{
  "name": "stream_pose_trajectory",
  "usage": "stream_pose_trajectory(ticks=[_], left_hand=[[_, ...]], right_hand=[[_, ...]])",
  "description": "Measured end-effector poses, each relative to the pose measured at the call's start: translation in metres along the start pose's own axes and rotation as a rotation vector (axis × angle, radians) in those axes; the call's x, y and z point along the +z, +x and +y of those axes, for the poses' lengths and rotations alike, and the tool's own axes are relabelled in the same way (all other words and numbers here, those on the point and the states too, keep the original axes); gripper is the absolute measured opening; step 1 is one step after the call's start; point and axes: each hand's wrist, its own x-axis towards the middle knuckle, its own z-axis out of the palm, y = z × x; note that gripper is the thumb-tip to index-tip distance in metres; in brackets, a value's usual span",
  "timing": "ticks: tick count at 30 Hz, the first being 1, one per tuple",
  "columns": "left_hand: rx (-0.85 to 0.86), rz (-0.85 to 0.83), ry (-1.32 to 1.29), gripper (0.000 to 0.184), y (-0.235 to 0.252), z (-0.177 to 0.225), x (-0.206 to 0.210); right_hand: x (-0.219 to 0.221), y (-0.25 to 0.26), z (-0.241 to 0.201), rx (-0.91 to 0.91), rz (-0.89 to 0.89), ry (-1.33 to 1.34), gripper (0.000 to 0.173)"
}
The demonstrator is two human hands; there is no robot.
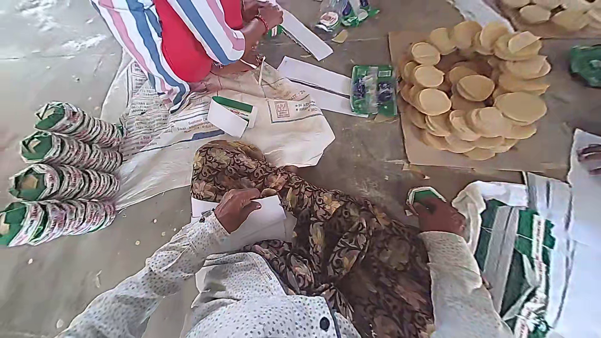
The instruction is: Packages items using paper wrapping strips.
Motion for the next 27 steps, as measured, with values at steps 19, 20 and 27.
stream_pose_trajectory(ticks=[19,20,27], left_hand=[[0.236,0.019,0.021,0.029,0.111,0.063,-0.002],[0.224,0.028,0.071,0.033,0.124,0.069,-0.001],[0.233,-0.313,0.281,0.037,0.230,0.090,0.083]], right_hand=[[0.052,-0.068,-0.187,-0.542,-0.225,0.979,0.016],[0.051,-0.053,-0.183,-0.502,-0.194,0.967,0.014],[0.057,0.071,-0.137,-0.252,-0.171,0.436,0.026]])
